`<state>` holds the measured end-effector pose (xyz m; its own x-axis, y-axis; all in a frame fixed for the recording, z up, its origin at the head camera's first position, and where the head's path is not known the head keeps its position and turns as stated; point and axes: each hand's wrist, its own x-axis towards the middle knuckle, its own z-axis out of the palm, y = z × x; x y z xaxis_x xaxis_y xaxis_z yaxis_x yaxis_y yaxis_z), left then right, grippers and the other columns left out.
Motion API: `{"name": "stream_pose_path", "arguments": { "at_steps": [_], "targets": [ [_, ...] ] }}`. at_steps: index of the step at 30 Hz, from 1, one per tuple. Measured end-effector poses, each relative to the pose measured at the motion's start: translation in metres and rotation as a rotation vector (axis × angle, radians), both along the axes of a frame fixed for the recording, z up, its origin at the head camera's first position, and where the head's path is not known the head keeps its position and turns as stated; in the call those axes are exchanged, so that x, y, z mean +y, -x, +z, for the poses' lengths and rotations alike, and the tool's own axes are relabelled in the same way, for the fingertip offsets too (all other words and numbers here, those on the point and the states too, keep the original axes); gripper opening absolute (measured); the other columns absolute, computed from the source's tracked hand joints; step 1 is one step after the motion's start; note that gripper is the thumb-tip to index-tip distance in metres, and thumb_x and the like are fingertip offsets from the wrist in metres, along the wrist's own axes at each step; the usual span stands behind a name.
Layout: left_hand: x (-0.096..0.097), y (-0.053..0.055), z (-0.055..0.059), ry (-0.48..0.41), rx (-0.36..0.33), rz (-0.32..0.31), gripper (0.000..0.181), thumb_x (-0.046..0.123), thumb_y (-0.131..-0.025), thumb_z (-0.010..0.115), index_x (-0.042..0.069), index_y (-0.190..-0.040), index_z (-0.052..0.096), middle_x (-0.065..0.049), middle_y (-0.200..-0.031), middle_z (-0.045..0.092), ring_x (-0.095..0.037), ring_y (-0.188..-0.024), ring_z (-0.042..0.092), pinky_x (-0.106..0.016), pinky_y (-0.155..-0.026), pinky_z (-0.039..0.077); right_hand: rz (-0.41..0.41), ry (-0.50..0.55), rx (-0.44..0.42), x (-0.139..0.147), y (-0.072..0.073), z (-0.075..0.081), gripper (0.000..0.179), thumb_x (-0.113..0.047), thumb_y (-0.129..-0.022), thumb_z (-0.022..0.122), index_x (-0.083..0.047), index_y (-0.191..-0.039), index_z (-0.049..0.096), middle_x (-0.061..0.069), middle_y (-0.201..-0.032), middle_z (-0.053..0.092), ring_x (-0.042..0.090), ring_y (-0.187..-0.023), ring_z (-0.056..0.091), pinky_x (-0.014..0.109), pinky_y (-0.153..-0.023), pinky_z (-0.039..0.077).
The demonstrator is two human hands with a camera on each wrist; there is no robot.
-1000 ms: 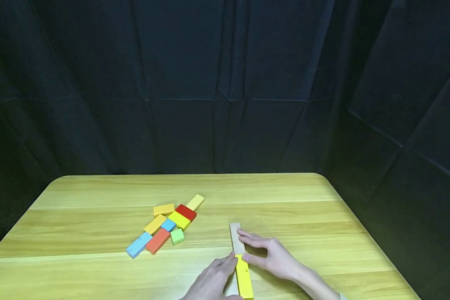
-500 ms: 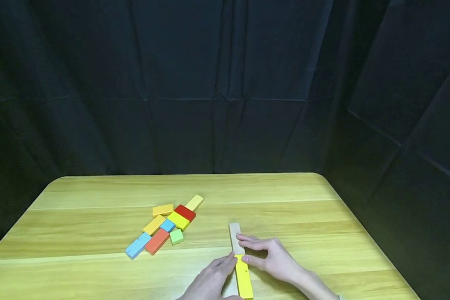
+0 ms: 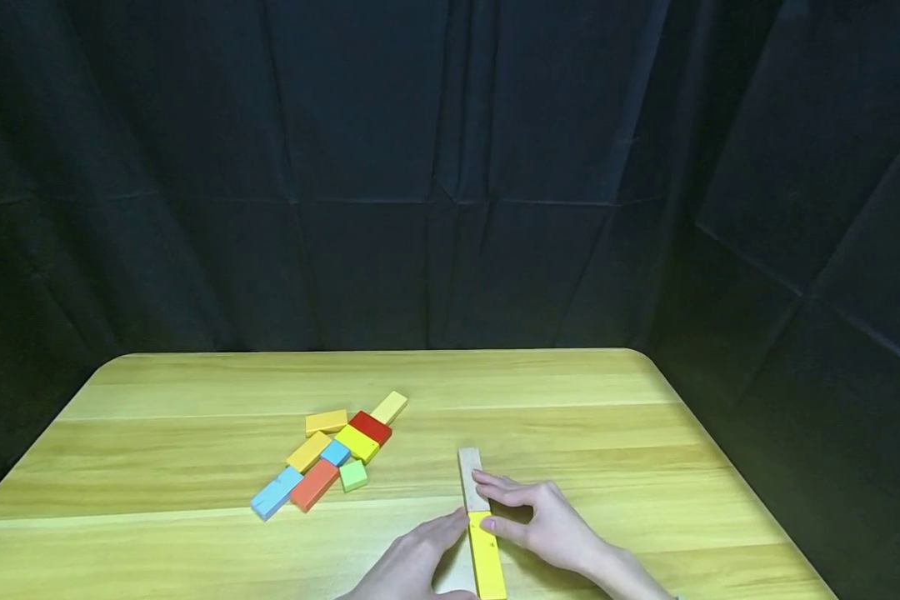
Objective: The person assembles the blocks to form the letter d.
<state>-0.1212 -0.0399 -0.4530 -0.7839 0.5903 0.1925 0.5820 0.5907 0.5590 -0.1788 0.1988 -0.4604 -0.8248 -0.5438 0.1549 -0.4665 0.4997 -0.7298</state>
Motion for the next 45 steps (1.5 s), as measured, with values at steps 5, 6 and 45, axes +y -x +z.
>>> {"name": "stream_pose_path", "arguments": {
  "at_steps": [5,6,45],
  "targets": [
    [-0.01,0.001,0.003,-0.022,-0.074,0.0,0.077,0.049,-0.087,0.073,0.0,-0.143,0.051,-0.012,-0.144,0.056,-0.027,-0.131,0.055,-0.04,-0.106,0.049,-0.011,-0.006,-0.011,-0.002,-0.001,0.0,0.052,-0.045,-0.092,0.068,-0.014,-0.133,0.065,-0.011,-0.144,0.055,0.023,-0.137,0.048,0.029,-0.114,0.035],
    [-0.013,0.001,0.004,-0.028,-0.089,0.004,0.074,0.046,-0.088,0.073,0.0,-0.142,0.052,-0.011,-0.143,0.057,-0.026,-0.131,0.055,-0.04,-0.106,0.049,-0.011,-0.007,-0.012,-0.002,-0.001,-0.001,0.052,-0.045,-0.092,0.068,-0.013,-0.132,0.065,-0.011,-0.145,0.054,0.023,-0.137,0.048,0.029,-0.114,0.035],
    [-0.173,0.038,0.031,-0.238,-0.301,0.184,0.037,0.023,-0.084,0.081,0.02,-0.119,0.072,0.0,-0.123,0.069,-0.028,-0.113,0.06,-0.027,-0.093,0.053,-0.003,-0.02,-0.024,-0.001,-0.001,0.001,0.054,-0.047,-0.093,0.066,-0.012,-0.134,0.063,-0.012,-0.147,0.052,0.023,-0.136,0.049,0.035,-0.114,0.038]
  ]
}}
